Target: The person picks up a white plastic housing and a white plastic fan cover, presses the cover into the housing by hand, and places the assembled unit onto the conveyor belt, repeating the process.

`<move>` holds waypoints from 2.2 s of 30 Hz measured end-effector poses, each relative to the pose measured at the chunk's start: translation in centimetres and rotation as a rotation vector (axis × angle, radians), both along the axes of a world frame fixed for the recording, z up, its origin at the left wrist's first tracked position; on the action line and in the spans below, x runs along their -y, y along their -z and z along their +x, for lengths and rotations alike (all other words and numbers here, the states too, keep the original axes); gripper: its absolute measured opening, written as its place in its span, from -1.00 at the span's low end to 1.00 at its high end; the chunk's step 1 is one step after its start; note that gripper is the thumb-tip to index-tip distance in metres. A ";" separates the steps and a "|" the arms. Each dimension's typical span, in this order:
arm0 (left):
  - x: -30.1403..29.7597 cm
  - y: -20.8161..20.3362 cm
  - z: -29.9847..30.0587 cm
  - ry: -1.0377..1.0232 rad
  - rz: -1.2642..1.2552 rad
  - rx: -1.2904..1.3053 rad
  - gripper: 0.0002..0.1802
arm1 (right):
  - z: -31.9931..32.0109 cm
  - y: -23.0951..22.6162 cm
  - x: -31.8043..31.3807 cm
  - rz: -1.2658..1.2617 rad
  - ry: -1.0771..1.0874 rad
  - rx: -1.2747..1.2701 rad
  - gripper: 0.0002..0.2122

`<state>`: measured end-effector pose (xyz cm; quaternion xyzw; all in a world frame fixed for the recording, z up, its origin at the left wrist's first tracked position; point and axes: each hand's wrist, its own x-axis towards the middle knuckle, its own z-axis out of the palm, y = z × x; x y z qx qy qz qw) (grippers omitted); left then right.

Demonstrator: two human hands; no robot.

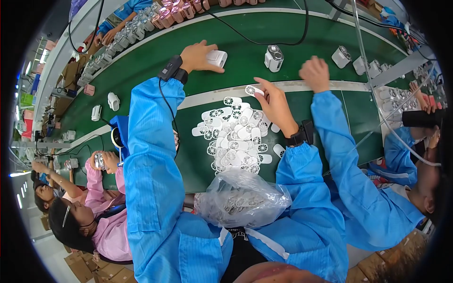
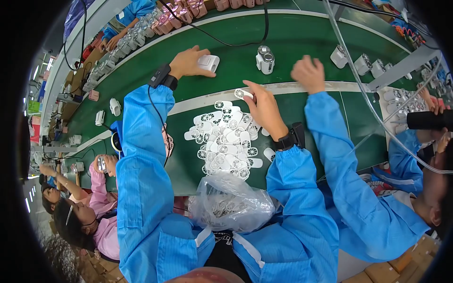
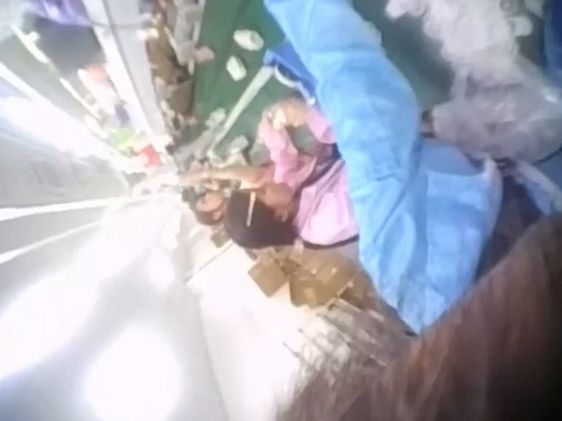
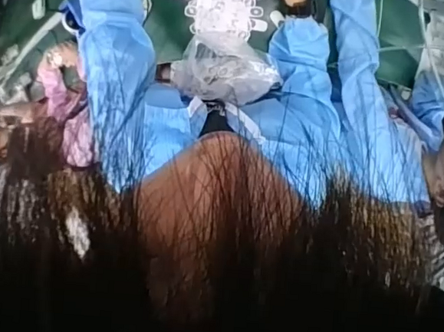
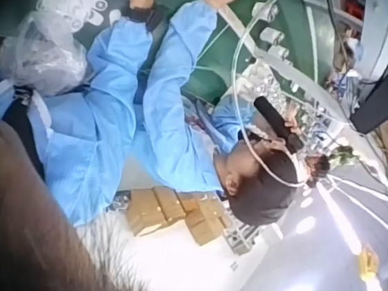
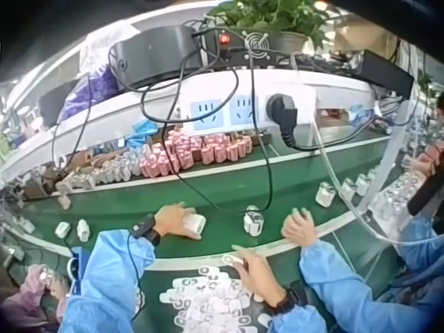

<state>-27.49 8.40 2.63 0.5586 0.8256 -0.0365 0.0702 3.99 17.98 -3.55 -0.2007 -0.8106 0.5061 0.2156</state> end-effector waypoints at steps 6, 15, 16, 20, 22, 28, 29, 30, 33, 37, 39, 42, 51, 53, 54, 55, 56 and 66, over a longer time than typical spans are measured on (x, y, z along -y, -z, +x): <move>0.4 1.1 -1.6 0.090 0.021 0.100 -0.09 | -0.3 2.2 -0.4 0.270 -0.044 -0.140 -0.76; 2.3 4.7 0.4 -0.016 0.247 0.388 -0.09 | -0.6 0.6 0.3 0.162 0.054 -0.271 -0.75; 2.7 4.8 1.1 0.036 0.322 0.316 -0.08 | -0.6 0.3 0.4 0.232 0.075 -0.282 -0.76; 2.0 5.0 6.8 -0.010 0.405 -0.090 -0.03 | -0.5 1.1 -0.7 0.372 0.028 -0.254 -0.68; 1.8 4.7 6.4 -0.004 0.398 -0.114 -0.04 | -0.9 1.8 -0.3 0.161 0.039 -0.296 -0.66; 3.4 5.3 5.2 -0.310 0.626 0.904 -0.18 | -1.3 1.1 0.9 -0.535 -0.032 -0.490 -0.63; 3.8 4.8 5.8 -0.303 0.622 0.908 -0.18 | -1.0 0.9 0.6 -0.532 -0.023 -0.491 -0.63; 4.4 3.6 7.2 -0.290 0.590 1.341 -0.24 | -0.4 0.6 0.2 -0.543 -0.019 -0.478 -0.63; 8.2 0.0 11.6 -0.385 0.590 1.853 -0.35 | 0.0 -1.2 1.1 -0.598 -0.052 -0.442 -0.65; 10.9 -0.1 16.2 -0.573 0.678 1.908 -0.44 | -0.1 -3.1 2.9 -0.555 -0.149 -0.478 -0.69; 11.7 0.8 17.4 -0.550 0.626 1.663 -0.46 | -0.5 -3.3 4.0 -0.555 -0.159 -0.518 -0.75; 12.9 1.4 18.6 -0.388 0.691 1.537 -0.46 | -0.6 -3.1 4.8 -0.434 -0.164 -0.502 -0.79; 15.3 3.0 18.5 -0.192 0.806 1.392 -0.30 | 0.9 -4.9 6.6 -0.007 -0.290 -0.337 -0.75; 15.9 3.5 18.3 -0.227 0.803 1.317 -0.29 | 0.7 -4.8 7.0 -0.026 -0.302 -0.306 -0.74; 16.0 3.7 18.3 -0.250 0.800 1.241 -0.28 | 0.6 -4.6 7.0 0.013 -0.285 -0.310 -0.73; 16.0 3.8 18.3 -0.271 0.797 1.165 -0.27 | 0.6 -4.4 7.0 0.052 -0.268 -0.314 -0.72; 16.0 3.9 18.3 -0.278 0.794 1.173 -0.27 | 0.5 -4.3 7.0 0.092 -0.251 -0.317 -0.71; 15.8 3.8 18.7 -0.135 0.936 0.963 -0.29 | 0.3 -4.2 8.2 0.186 -0.156 -0.357 -0.73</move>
